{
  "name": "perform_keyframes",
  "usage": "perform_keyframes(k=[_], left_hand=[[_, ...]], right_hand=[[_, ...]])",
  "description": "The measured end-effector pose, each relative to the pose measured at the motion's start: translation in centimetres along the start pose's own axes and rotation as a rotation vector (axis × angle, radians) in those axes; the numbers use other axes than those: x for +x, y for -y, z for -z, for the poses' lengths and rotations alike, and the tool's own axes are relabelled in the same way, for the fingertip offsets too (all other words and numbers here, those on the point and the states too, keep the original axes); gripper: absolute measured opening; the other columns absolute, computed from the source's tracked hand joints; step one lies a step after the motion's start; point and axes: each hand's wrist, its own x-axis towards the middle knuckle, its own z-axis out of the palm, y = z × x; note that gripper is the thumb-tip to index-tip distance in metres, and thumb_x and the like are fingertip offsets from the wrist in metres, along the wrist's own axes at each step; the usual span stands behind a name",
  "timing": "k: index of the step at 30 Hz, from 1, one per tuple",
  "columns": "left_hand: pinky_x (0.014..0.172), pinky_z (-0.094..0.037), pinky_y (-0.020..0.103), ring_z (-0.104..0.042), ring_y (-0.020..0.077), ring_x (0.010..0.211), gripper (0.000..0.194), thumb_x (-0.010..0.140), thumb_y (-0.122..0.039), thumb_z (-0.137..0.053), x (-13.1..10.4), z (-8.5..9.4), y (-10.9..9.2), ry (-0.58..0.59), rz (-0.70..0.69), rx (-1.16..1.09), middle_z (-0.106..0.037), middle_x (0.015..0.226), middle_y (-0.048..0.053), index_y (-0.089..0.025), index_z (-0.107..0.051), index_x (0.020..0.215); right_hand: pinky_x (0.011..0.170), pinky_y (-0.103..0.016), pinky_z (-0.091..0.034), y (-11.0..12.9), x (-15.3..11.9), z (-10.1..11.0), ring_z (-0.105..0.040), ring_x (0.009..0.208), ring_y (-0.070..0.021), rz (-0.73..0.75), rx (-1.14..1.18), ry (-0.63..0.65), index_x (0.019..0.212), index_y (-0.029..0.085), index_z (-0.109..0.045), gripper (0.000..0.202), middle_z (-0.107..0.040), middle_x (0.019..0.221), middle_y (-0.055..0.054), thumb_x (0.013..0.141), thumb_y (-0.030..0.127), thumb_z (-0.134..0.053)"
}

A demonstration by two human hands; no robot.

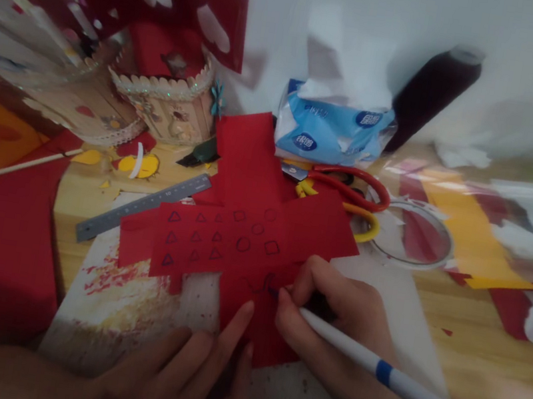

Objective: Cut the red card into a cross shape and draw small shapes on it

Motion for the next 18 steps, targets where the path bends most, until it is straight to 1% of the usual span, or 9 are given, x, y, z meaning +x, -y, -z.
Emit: perform_keyframes(k=[2, 5, 7, 11, 13, 16, 18], left_hand=[[0.037, -0.036, 0.024, -0.054, 0.0118, 0.047, 0.016, 0.089, -0.015, -0.062, 0.14, 0.11, 0.04, -0.019, 0.01, -0.003, -0.079, 0.088, 0.008, -0.019, -0.06, 0.073], [0.039, -0.039, 0.022, -0.057, 0.0108, 0.049, 0.011, 0.089, -0.016, -0.063, 0.27, 0.48, 0.24, 0.074, -0.029, -0.028, -0.079, 0.092, 0.008, -0.018, -0.063, 0.078], [0.04, -0.041, 0.021, -0.059, 0.0105, 0.051, 0.007, 0.088, -0.017, -0.066, 0.29, 0.69, 0.34, 0.107, -0.045, -0.027, -0.079, 0.094, 0.007, -0.018, -0.064, 0.081], [0.04, -0.041, 0.021, -0.059, 0.0106, 0.05, 0.009, 0.087, -0.017, -0.067, 0.3, 0.65, 0.29, 0.099, -0.038, -0.02, -0.079, 0.092, 0.006, -0.019, -0.064, 0.078], [0.039, -0.04, 0.022, -0.057, 0.0106, 0.048, 0.013, 0.088, -0.016, -0.064, 0.31, 0.49, 0.21, 0.051, -0.02, -0.013, -0.08, 0.088, 0.005, -0.019, -0.063, 0.075], [0.039, -0.037, 0.024, -0.055, 0.0108, 0.048, 0.014, 0.088, -0.016, -0.064, 0.3, 0.36, 0.12, 0.047, -0.028, -0.013, -0.08, 0.089, 0.006, -0.019, -0.063, 0.074], [0.04, -0.036, 0.025, -0.054, 0.0115, 0.049, 0.011, 0.087, -0.015, -0.065, 0.23, 0.38, 0.1, 0.053, -0.012, -0.008, -0.08, 0.089, 0.006, -0.018, -0.063, 0.076]], right_hand=[[0.037, -0.022, -0.035, -0.54, 0.15, 0.25, -0.043, 0.041, -0.0126, 0.058, 0.003, 0.041, 0.061, 0.025, -0.043, 0.03, -0.05, 0.048, 0.005, 0.087, 0.03, -0.057], [0.036, -0.022, -0.036, -0.92, 0.31, 0.29, -0.043, 0.041, -0.0132, 0.082, 0.015, 0.05, 0.063, 0.026, -0.043, 0.029, -0.05, 0.049, 0.005, 0.088, 0.03, -0.058], [0.036, -0.022, -0.035, -0.87, 0.34, 0.17, -0.042, 0.041, -0.0131, 0.079, 0.022, 0.048, 0.064, 0.026, -0.042, 0.029, -0.05, 0.049, 0.005, 0.088, 0.03, -0.057], [0.036, -0.022, -0.033, -0.69, 0.27, 0.09, -0.042, 0.04, -0.0124, 0.078, 0.028, 0.058, 0.064, 0.026, -0.042, 0.03, -0.049, 0.048, 0.005, 0.089, 0.031, -0.056], [0.036, -0.021, -0.033, -0.76, 0.22, 0.16, -0.041, 0.04, -0.0123, 0.082, 0.028, 0.063, 0.063, 0.026, -0.042, 0.03, -0.048, 0.048, 0.005, 0.089, 0.029, -0.057], [0.037, -0.021, -0.034, -0.89, 0.22, 0.21, -0.042, 0.042, -0.0125, 0.089, 0.047, 0.021, 0.063, 0.026, -0.042, 0.03, -0.048, 0.05, 0.006, 0.089, 0.027, -0.059], [0.037, -0.021, -0.034, -0.77, 0.27, 0.23, -0.042, 0.043, -0.0121, 0.107, 0.077, -0.052, 0.064, 0.026, -0.044, 0.03, -0.051, 0.053, 0.006, 0.088, 0.028, -0.061]])
